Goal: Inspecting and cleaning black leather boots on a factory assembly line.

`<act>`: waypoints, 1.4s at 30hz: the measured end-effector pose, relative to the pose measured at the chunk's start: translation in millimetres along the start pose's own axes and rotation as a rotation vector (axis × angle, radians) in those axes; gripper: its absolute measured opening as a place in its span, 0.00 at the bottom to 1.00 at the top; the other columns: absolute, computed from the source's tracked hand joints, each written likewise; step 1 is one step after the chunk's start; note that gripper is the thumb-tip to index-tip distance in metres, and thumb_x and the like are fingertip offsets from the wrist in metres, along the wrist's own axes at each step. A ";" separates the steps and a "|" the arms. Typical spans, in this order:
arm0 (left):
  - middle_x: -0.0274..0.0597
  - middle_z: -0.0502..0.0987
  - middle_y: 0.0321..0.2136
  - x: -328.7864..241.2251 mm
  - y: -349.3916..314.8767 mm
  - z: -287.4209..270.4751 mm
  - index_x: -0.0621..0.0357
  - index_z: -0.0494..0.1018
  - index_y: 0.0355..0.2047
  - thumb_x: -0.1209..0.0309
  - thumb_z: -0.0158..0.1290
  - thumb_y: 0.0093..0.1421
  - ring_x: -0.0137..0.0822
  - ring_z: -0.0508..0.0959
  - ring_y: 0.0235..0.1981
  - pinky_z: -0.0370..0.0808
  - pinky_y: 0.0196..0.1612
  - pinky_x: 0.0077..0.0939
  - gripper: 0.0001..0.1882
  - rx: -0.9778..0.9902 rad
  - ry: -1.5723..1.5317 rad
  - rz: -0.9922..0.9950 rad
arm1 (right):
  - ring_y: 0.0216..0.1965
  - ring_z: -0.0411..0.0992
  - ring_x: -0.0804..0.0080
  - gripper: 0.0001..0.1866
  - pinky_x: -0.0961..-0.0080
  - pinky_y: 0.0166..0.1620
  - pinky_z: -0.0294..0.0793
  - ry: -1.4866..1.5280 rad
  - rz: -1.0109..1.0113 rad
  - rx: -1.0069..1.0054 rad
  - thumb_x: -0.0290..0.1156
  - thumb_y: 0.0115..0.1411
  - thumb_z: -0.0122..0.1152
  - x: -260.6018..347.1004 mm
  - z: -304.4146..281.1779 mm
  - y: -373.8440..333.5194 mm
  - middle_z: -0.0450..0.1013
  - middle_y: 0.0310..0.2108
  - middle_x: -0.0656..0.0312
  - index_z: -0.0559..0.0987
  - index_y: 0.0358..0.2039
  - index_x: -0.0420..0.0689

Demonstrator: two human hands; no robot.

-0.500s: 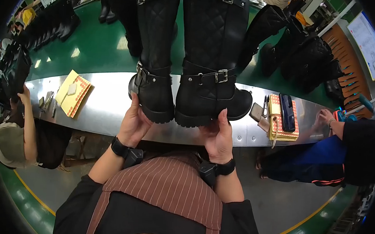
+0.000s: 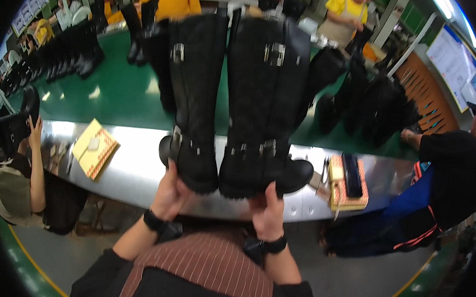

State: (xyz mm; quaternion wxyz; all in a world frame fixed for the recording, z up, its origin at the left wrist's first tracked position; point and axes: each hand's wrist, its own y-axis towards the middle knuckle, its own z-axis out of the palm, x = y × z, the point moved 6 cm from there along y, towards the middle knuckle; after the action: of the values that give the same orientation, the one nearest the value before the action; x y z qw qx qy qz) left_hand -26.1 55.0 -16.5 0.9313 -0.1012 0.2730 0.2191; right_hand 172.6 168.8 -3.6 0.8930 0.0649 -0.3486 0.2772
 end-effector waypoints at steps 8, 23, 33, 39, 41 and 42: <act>0.38 0.65 0.63 -9.9 -1.6 1.5 0.47 0.51 0.68 0.52 0.52 0.66 0.40 0.68 0.62 0.72 0.59 0.42 0.36 0.015 0.097 0.053 | 0.63 0.66 0.61 0.33 0.57 0.65 0.63 -0.059 -0.093 0.057 0.48 0.64 0.60 -8.1 -7.0 -0.1 0.67 0.63 0.61 0.65 0.65 0.48; 0.39 0.65 0.63 -9.7 -1.5 0.3 0.48 0.52 0.67 0.55 0.51 0.68 0.40 0.68 0.62 0.70 0.61 0.43 0.33 0.018 0.127 0.058 | 0.62 0.65 0.61 0.32 0.55 0.65 0.62 -0.107 -0.219 0.092 0.39 0.63 0.64 -8.6 -19.3 -1.0 0.67 0.61 0.64 0.63 0.66 0.50; 0.37 0.69 0.59 -10.2 -2.1 -0.3 0.49 0.56 0.64 0.59 0.51 0.69 0.38 0.71 0.58 0.73 0.58 0.45 0.27 -0.014 0.079 0.069 | 0.62 0.65 0.61 0.32 0.55 0.65 0.62 -0.075 -0.230 0.139 0.39 0.64 0.62 -2.9 -7.7 0.4 0.66 0.63 0.65 0.62 0.66 0.50; 0.32 0.70 0.58 -10.4 -1.2 4.6 0.45 0.53 0.66 0.58 0.49 0.70 0.32 0.73 0.55 0.75 0.50 0.33 0.28 -0.073 0.074 0.036 | 0.65 0.63 0.62 0.32 0.55 0.67 0.61 -0.095 -0.145 0.106 0.42 0.67 0.58 0.0 -1.5 1.9 0.64 0.64 0.63 0.60 0.67 0.50; 0.31 0.69 0.59 -10.0 -1.0 0.9 0.45 0.55 0.66 0.56 0.47 0.71 0.30 0.73 0.55 0.75 0.49 0.28 0.27 -0.114 0.119 0.023 | 0.62 0.66 0.63 0.30 0.59 0.65 0.65 -0.070 -0.103 0.062 0.43 0.67 0.57 -0.8 -4.6 2.8 0.67 0.63 0.63 0.63 0.66 0.48; 0.33 0.69 0.60 -9.8 -0.1 0.7 0.47 0.56 0.65 0.55 0.47 0.71 0.32 0.73 0.56 0.75 0.52 0.31 0.27 -0.098 0.111 0.026 | 0.60 0.69 0.64 0.28 0.60 0.64 0.67 -0.049 -0.081 0.044 0.44 0.67 0.57 -1.6 -6.4 3.3 0.70 0.60 0.62 0.67 0.63 0.47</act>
State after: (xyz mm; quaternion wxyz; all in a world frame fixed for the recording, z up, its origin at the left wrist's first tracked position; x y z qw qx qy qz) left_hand -33.1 51.8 -10.4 0.9057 -0.1551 0.3143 0.2385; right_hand 173.6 172.7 -9.7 0.8930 0.1054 -0.3612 0.2469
